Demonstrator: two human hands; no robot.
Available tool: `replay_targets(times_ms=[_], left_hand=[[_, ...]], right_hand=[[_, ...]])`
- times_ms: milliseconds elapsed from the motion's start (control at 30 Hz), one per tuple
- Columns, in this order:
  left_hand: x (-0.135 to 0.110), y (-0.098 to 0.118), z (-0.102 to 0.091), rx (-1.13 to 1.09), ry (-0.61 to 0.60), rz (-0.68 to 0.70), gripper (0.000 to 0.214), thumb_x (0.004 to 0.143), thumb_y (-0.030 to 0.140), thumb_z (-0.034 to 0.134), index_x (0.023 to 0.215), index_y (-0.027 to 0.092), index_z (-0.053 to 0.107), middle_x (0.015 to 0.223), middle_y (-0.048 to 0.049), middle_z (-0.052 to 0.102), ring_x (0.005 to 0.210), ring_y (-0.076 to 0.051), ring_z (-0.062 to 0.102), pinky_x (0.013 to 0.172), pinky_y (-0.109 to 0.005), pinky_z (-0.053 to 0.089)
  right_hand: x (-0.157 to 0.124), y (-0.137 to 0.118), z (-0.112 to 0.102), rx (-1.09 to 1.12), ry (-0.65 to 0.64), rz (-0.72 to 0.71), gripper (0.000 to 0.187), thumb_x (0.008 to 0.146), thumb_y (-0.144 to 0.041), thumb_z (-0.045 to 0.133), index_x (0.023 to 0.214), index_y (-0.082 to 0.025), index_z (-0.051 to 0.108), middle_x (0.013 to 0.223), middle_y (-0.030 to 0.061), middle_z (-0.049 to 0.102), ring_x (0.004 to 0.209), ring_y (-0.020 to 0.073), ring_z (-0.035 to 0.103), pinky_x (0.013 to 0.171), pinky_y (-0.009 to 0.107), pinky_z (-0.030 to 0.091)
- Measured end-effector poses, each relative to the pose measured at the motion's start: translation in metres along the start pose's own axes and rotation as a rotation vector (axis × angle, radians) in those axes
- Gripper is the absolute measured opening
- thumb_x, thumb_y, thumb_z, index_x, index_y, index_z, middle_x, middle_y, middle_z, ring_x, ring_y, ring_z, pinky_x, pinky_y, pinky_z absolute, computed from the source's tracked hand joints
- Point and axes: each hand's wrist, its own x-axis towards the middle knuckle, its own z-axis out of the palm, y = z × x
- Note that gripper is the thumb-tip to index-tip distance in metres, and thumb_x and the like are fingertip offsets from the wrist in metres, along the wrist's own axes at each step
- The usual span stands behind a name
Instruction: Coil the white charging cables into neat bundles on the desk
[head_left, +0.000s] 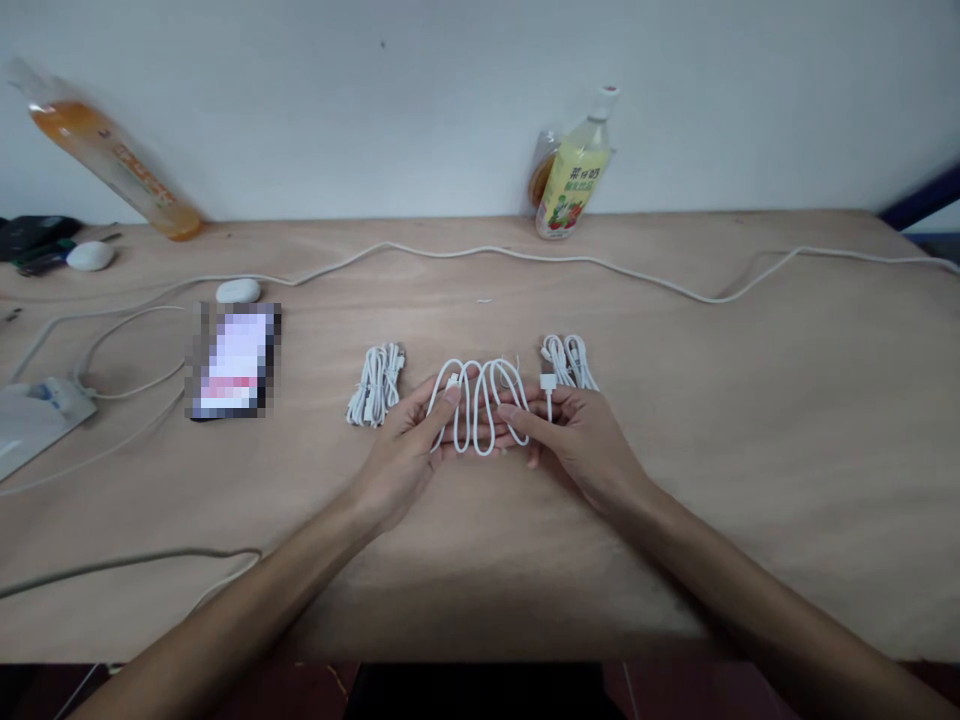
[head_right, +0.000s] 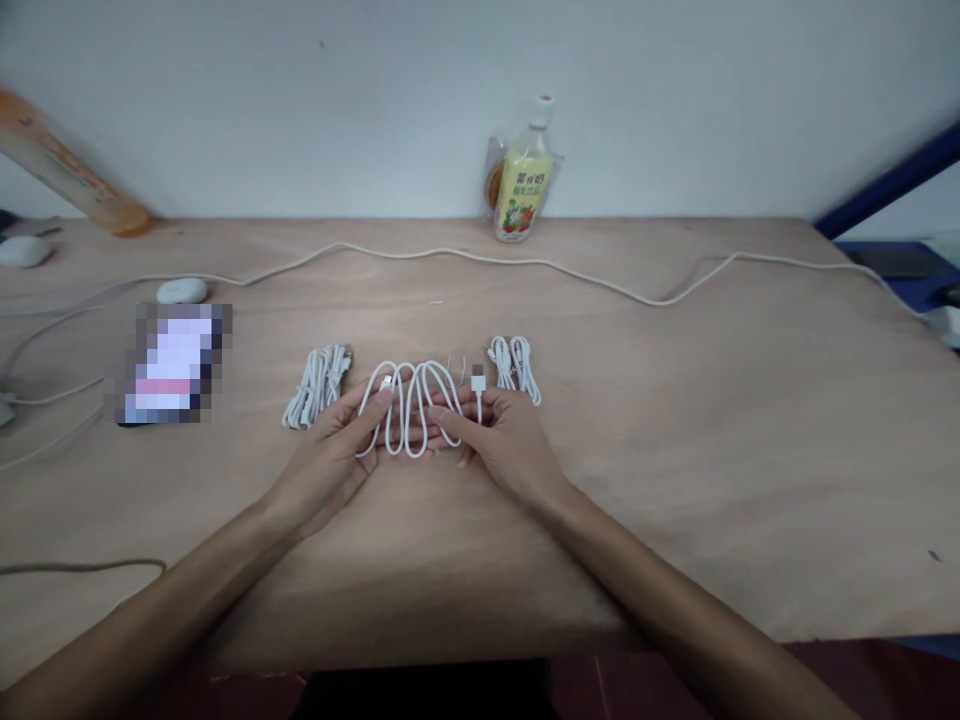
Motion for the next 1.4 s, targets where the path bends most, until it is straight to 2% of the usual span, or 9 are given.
replay_targets(times_ms=[200, 367, 633, 733, 933, 1400], left_hand=[[0.001, -0.0023, -0.0015, 0.069, -0.003, 0.033, 0.051, 0.097, 0.044, 0.083, 0.142, 0.02, 0.076, 0.119, -0.014, 0.085, 0.101, -0.03, 0.083, 0.089, -0.042, 0.07], [0.0007, -0.0034, -0.0031, 0.192, 0.032, 0.134, 0.046, 0.098, 0.044, 0.081, 0.136, 0.018, 0.079, 0.119, -0.014, 0.085, 0.107, -0.031, 0.082, 0.095, -0.042, 0.067], [-0.0027, 0.0016, -0.0005, 0.322, 0.049, 0.265, 0.038, 0.1, 0.044, 0.078, 0.128, 0.019, 0.082, 0.125, -0.012, 0.084, 0.115, -0.03, 0.078, 0.095, -0.04, 0.067], [-0.0044, 0.0022, 0.0003, 0.311, 0.07, 0.259, 0.041, 0.097, 0.047, 0.081, 0.128, 0.02, 0.082, 0.128, -0.0118, 0.083, 0.114, -0.031, 0.078, 0.088, -0.037, 0.069], [-0.0066, 0.0018, 0.0007, 0.284, 0.072, 0.167, 0.053, 0.093, 0.054, 0.083, 0.136, 0.022, 0.079, 0.124, -0.0128, 0.084, 0.101, -0.031, 0.081, 0.063, -0.032, 0.069], [-0.0058, 0.003, 0.0018, 0.295, 0.057, 0.202, 0.044, 0.095, 0.052, 0.082, 0.125, 0.02, 0.082, 0.113, -0.0125, 0.085, 0.099, -0.031, 0.082, 0.062, -0.032, 0.07]], right_hand=[[-0.0004, -0.0005, 0.0012, 0.014, -0.007, 0.0, 0.03, 0.073, -0.043, 0.098, 0.092, -0.023, 0.087, 0.084, 0.008, 0.087, 0.068, 0.0231, 0.082, 0.047, 0.025, 0.053], [-0.0011, -0.0012, 0.0013, 0.021, 0.004, -0.007, 0.032, 0.072, -0.045, 0.099, 0.09, -0.022, 0.084, 0.085, 0.0087, 0.087, 0.074, 0.0269, 0.084, 0.047, 0.026, 0.052], [-0.0047, -0.0053, 0.0037, 0.001, 0.019, -0.07, 0.032, 0.073, -0.05, 0.098, 0.088, -0.024, 0.084, 0.081, 0.0062, 0.085, 0.072, 0.0262, 0.084, 0.045, 0.026, 0.053], [-0.0048, -0.0054, 0.0041, -0.013, 0.015, -0.085, 0.034, 0.075, -0.052, 0.097, 0.089, -0.024, 0.084, 0.083, 0.0067, 0.085, 0.073, 0.0264, 0.084, 0.046, 0.027, 0.053], [-0.0049, -0.0048, 0.0037, -0.027, 0.027, -0.108, 0.031, 0.077, -0.051, 0.095, 0.089, -0.024, 0.085, 0.081, 0.0061, 0.085, 0.068, 0.0231, 0.08, 0.045, 0.026, 0.053], [-0.0071, -0.0073, 0.0055, -0.013, 0.016, -0.107, 0.033, 0.075, -0.052, 0.096, 0.09, -0.025, 0.084, 0.083, 0.0066, 0.086, 0.072, 0.0252, 0.083, 0.046, 0.026, 0.052]])
